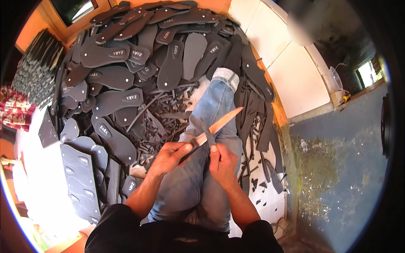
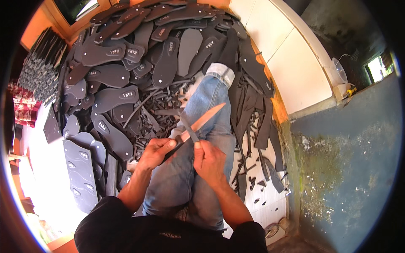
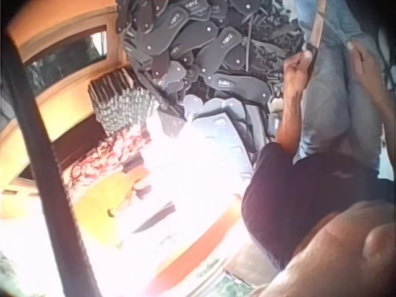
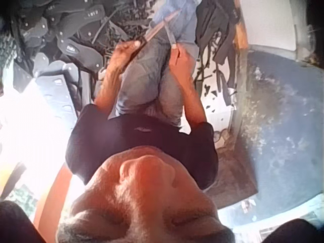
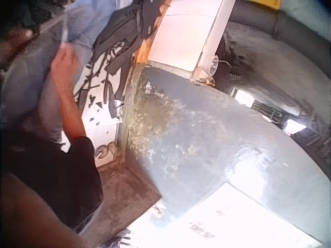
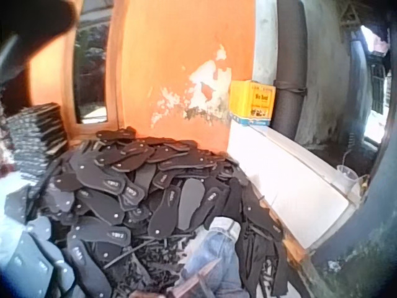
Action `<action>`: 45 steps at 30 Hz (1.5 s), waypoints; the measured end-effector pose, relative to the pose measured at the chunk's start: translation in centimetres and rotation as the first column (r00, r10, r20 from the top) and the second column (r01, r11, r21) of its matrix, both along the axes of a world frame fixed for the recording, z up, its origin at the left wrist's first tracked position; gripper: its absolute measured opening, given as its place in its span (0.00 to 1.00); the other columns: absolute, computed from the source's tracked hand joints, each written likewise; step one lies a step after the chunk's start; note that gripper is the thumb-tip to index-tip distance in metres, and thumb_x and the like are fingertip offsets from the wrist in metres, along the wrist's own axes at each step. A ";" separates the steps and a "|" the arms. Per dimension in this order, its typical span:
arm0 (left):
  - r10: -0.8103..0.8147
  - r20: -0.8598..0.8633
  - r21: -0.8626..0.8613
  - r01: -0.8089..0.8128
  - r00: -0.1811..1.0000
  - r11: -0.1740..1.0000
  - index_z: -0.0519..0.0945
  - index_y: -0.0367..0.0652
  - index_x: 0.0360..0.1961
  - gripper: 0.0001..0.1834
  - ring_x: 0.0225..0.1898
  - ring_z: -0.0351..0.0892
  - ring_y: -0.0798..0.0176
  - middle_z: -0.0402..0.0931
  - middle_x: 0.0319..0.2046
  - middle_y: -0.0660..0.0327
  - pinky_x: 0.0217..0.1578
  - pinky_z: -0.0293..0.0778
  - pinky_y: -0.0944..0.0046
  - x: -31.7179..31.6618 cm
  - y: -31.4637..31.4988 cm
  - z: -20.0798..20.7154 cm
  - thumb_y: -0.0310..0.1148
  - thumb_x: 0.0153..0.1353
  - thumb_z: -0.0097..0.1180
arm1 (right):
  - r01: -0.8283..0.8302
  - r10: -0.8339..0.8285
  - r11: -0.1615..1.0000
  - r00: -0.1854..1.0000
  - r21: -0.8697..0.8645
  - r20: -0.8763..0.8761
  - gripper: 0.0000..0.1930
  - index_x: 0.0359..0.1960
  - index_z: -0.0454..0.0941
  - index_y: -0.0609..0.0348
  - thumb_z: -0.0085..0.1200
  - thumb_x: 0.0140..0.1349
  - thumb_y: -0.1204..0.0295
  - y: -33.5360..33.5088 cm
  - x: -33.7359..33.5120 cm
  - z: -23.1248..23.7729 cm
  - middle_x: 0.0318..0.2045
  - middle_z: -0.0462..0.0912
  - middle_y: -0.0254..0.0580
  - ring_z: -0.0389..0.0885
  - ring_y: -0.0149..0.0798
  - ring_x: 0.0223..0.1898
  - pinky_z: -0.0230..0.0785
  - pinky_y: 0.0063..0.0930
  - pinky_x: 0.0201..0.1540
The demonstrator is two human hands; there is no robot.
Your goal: The person sits on the floor and uses a knife to cut individual shoe insoles from a large material sheet, tossing the finished pieces onto a pile.
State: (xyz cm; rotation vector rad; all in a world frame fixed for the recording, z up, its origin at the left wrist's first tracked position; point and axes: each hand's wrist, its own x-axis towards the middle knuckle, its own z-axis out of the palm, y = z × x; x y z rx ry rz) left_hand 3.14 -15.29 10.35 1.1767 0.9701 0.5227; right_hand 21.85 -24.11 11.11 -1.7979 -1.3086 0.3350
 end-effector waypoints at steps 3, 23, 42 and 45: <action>0.174 -0.063 0.002 -0.174 0.983 0.985 0.82 0.38 0.35 0.14 0.15 0.66 0.76 0.73 0.17 0.66 0.15 0.63 0.74 -2.3 1.1 0.4 0.38 0.62 0.55 | -0.021 -0.040 0.972 0.967 -0.235 -0.251 0.14 0.30 0.73 0.59 0.44 0.66 0.62 0.5 1.4 -0.4 0.13 0.71 0.40 0.70 0.38 0.13 0.60 0.30 0.16; 0.325 -0.131 0.605 -0.184 0.937 0.774 0.81 0.35 0.39 0.15 0.29 0.75 0.63 0.79 0.28 0.56 0.34 0.71 0.66 -2.4 -0.9 -2.4 0.31 0.51 0.65 | -0.183 -0.108 0.942 0.625 -0.280 -0.773 0.16 0.30 0.75 0.63 0.46 0.66 0.61 -1.4 -0.3 0.9 0.14 0.70 0.31 0.65 0.24 0.13 0.55 0.21 0.16; 0.003 0.047 -0.070 0.000 0.999 0.998 0.82 0.36 0.39 0.14 0.19 0.72 0.73 0.78 0.22 0.63 0.21 0.67 0.71 -0.6 -2.3 0.7 0.36 0.57 0.60 | -0.019 0.003 0.967 0.998 0.255 0.063 0.11 0.27 0.77 0.58 0.50 0.63 0.66 -0.4 -1.9 0.5 0.16 0.76 0.45 0.74 0.48 0.14 0.63 0.38 0.17; 0.190 0.045 -0.101 -0.185 0.981 0.978 0.81 0.32 0.36 0.14 0.17 0.70 0.74 0.75 0.18 0.64 0.19 0.65 0.74 -3.2 -0.7 0.7 0.34 0.58 0.60 | 0.103 -0.100 0.994 0.985 -0.018 0.141 0.10 0.27 0.77 0.58 0.49 0.63 0.67 -1.3 -0.4 -0.7 0.17 0.77 0.47 0.75 0.52 0.17 0.63 0.39 0.18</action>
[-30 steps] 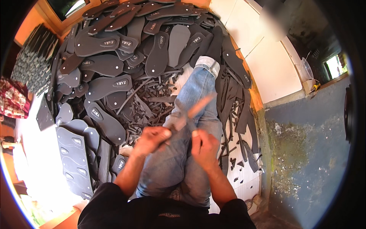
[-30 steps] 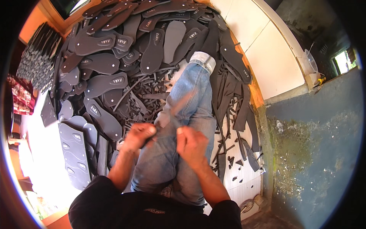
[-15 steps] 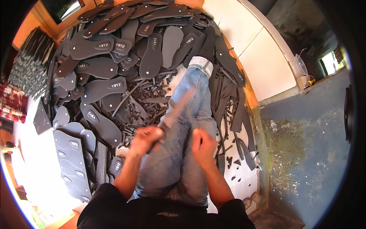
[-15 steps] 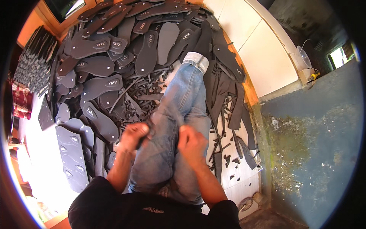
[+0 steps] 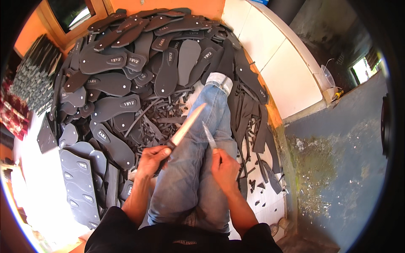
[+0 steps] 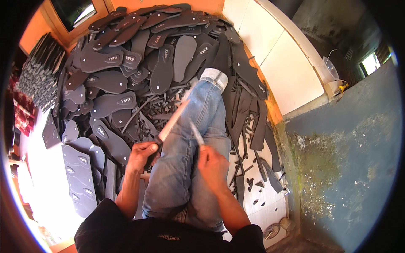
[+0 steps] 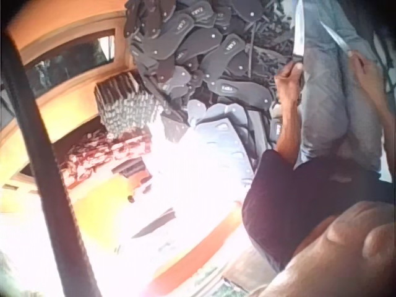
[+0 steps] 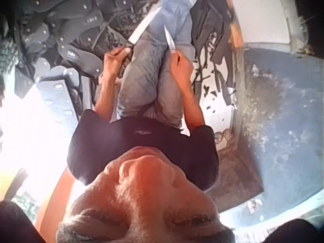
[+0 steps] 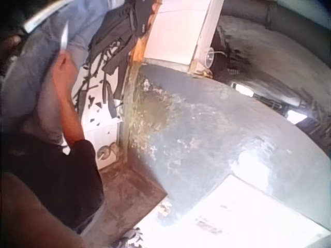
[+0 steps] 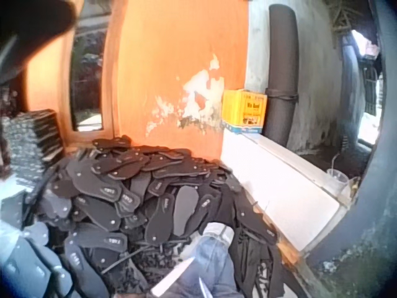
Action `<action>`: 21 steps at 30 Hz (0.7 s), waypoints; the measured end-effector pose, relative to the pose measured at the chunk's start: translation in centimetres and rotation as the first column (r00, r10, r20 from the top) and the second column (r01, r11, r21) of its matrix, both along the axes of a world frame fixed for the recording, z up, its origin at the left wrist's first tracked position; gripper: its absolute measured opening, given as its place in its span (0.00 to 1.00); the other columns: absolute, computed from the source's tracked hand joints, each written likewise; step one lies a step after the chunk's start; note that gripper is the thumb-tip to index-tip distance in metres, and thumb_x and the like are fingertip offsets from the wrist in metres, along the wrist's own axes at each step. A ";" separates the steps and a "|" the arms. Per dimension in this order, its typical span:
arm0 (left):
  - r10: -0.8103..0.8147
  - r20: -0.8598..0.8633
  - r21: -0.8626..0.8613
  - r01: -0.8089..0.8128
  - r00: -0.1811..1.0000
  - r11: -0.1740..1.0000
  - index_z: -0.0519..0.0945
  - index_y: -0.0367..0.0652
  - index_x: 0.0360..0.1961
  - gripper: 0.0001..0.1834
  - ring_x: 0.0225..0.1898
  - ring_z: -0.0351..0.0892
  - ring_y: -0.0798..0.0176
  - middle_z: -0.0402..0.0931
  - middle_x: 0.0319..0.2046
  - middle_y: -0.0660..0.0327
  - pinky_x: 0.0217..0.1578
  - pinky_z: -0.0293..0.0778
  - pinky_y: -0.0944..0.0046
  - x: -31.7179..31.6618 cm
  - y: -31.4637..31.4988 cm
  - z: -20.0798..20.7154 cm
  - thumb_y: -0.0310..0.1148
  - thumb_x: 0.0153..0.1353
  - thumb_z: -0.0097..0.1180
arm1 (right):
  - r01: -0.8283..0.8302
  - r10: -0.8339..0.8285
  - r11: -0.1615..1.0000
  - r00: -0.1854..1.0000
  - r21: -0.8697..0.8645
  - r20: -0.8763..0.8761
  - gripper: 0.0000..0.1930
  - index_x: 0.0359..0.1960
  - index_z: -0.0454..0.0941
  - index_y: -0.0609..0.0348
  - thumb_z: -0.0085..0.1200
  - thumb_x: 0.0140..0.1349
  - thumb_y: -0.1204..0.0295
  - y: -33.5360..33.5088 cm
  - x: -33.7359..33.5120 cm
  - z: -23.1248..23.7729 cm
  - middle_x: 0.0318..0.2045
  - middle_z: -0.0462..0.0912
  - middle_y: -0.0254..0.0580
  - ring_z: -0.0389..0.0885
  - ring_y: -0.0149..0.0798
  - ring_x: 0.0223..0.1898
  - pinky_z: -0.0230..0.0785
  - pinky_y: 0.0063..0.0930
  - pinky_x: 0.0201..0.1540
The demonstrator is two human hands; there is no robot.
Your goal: The person sits on the floor and uses a knife to cut individual shoe insoles from a large material sheet, tossing the finished pieces onto a pile.
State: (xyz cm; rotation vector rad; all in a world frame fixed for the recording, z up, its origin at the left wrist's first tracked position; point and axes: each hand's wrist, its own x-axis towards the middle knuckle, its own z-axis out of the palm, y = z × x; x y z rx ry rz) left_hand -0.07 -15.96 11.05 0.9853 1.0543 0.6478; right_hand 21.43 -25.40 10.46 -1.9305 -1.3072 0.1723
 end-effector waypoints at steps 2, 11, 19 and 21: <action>0.222 -0.067 0.238 -0.201 0.973 0.950 0.81 0.31 0.36 0.13 0.19 0.71 0.72 0.74 0.19 0.62 0.23 0.67 0.72 1.9 -1.2 -0.1 0.31 0.52 0.64 | -0.096 0.016 0.979 0.916 -0.181 -0.400 0.12 0.30 0.77 0.59 0.47 0.65 0.65 0.1 -0.2 0.7 0.16 0.75 0.39 0.72 0.38 0.14 0.62 0.29 0.17; -0.134 0.043 0.012 0.133 0.990 0.991 0.83 0.37 0.37 0.12 0.18 0.70 0.73 0.76 0.20 0.65 0.19 0.67 0.71 2.1 -1.8 0.6 0.35 0.57 0.61 | -0.093 0.112 0.984 0.986 0.152 -0.123 0.14 0.32 0.77 0.62 0.47 0.65 0.63 0.5 -1.5 1.1 0.16 0.75 0.35 0.72 0.29 0.16 0.61 0.27 0.19; 0.214 -0.234 0.673 -0.001 0.948 0.740 0.82 0.35 0.39 0.17 0.29 0.75 0.65 0.77 0.26 0.59 0.31 0.70 0.66 1.7 -2.8 -1.4 0.31 0.48 0.67 | -0.193 -0.072 0.962 0.502 -0.193 -0.862 0.14 0.33 0.77 0.59 0.47 0.66 0.62 0.1 -1.6 0.6 0.15 0.72 0.29 0.66 0.23 0.13 0.57 0.19 0.16; 0.294 -0.393 0.630 0.022 0.871 0.776 0.82 0.33 0.38 0.15 0.24 0.75 0.65 0.78 0.25 0.57 0.27 0.71 0.67 -1.6 -0.5 -2.9 0.31 0.50 0.65 | -0.219 -0.078 0.956 0.447 -0.194 -0.891 0.13 0.32 0.78 0.58 0.48 0.65 0.62 0.0 0.6 0.4 0.14 0.73 0.32 0.68 0.24 0.14 0.60 0.21 0.17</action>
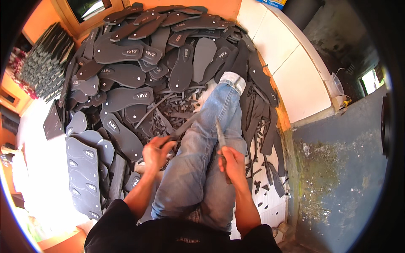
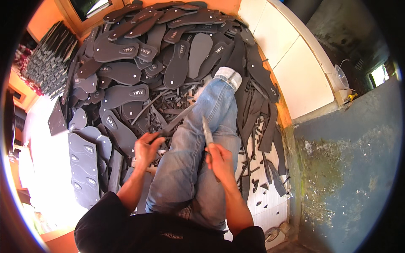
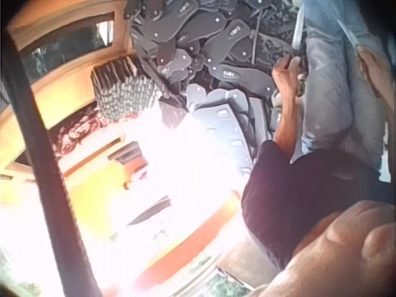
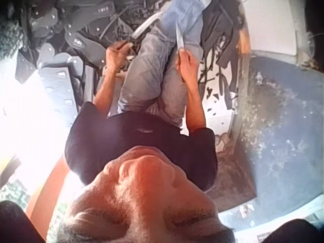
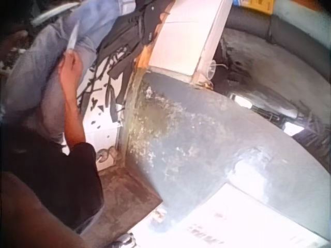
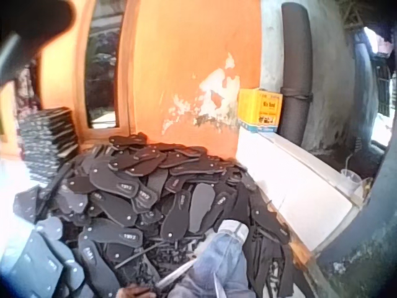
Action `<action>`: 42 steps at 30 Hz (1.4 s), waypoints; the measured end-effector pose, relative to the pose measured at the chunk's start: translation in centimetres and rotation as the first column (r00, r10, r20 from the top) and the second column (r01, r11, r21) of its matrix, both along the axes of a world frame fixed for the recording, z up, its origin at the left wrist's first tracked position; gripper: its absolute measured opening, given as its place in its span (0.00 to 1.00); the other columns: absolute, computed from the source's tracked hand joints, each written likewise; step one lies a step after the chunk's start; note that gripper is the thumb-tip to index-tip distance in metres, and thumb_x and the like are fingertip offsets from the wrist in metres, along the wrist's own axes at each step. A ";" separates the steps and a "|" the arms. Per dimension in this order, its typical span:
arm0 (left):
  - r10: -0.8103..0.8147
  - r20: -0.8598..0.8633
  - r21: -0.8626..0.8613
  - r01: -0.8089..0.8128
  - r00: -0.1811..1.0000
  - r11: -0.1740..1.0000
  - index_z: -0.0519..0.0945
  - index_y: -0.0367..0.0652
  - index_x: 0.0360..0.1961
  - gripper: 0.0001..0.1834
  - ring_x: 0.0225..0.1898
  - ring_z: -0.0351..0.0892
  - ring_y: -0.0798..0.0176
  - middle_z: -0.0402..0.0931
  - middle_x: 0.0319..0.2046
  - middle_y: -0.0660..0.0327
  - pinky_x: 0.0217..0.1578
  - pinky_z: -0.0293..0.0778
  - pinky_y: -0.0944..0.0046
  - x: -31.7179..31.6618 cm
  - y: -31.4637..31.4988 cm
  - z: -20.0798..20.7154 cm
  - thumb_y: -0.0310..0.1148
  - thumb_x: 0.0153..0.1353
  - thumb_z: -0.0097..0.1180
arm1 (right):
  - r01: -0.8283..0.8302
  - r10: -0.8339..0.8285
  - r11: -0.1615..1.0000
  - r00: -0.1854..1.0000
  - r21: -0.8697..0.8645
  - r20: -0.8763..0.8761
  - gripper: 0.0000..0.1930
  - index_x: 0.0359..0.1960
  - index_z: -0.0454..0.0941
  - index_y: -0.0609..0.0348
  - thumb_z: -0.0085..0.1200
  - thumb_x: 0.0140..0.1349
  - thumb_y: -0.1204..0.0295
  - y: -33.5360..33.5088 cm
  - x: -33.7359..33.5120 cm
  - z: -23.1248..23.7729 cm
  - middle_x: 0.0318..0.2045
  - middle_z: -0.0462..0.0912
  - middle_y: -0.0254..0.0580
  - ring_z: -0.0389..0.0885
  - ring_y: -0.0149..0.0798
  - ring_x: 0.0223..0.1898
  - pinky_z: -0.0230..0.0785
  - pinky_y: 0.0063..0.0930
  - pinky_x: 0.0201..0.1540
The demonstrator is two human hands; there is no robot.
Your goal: The person sits on the floor and uses a knife to cut individual shoe insoles from a large material sheet, tossing the finished pieces onto a pile.
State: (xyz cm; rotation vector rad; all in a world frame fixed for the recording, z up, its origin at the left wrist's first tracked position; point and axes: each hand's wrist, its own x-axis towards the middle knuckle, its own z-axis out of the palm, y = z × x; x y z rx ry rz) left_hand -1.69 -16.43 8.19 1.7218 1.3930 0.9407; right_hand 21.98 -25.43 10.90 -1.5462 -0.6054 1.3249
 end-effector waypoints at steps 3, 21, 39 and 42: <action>0.028 0.365 -0.478 0.162 0.931 0.863 0.83 0.37 0.38 0.14 0.19 0.72 0.73 0.79 0.24 0.62 0.20 0.69 0.71 1.8 -1.1 2.3 0.35 0.55 0.63 | 0.001 -0.127 0.975 0.825 0.224 0.550 0.12 0.30 0.77 0.60 0.49 0.64 0.64 0.0 -2.9 1.0 0.15 0.75 0.39 0.73 0.34 0.14 0.64 0.30 0.18; 0.093 0.490 -0.599 0.257 0.867 0.758 0.82 0.33 0.39 0.14 0.19 0.71 0.74 0.76 0.22 0.64 0.18 0.65 0.75 0.0 -1.8 3.4 0.31 0.54 0.63 | -0.116 -0.287 0.913 0.500 0.392 0.817 0.14 0.32 0.77 0.63 0.48 0.64 0.63 -0.7 -2.2 -1.3 0.15 0.74 0.42 0.70 0.35 0.13 0.61 0.36 0.19; -0.049 0.094 0.111 0.039 0.994 0.993 0.82 0.34 0.38 0.15 0.26 0.73 0.67 0.77 0.24 0.59 0.27 0.70 0.68 1.9 -3.8 2.1 0.29 0.49 0.67 | -0.093 0.062 0.991 0.959 0.100 0.278 0.15 0.29 0.78 0.60 0.48 0.64 0.60 -0.8 -4.3 1.2 0.14 0.74 0.37 0.71 0.33 0.16 0.62 0.29 0.20; 0.271 -0.283 -0.041 -0.294 0.920 0.955 0.81 0.35 0.40 0.18 0.34 0.80 0.55 0.80 0.33 0.51 0.38 0.73 0.63 -4.0 -1.0 -3.0 0.37 0.51 0.63 | 0.074 -0.075 0.997 0.974 0.014 0.212 0.15 0.30 0.78 0.59 0.47 0.65 0.60 -2.4 0.0 0.7 0.14 0.71 0.29 0.65 0.24 0.16 0.58 0.21 0.19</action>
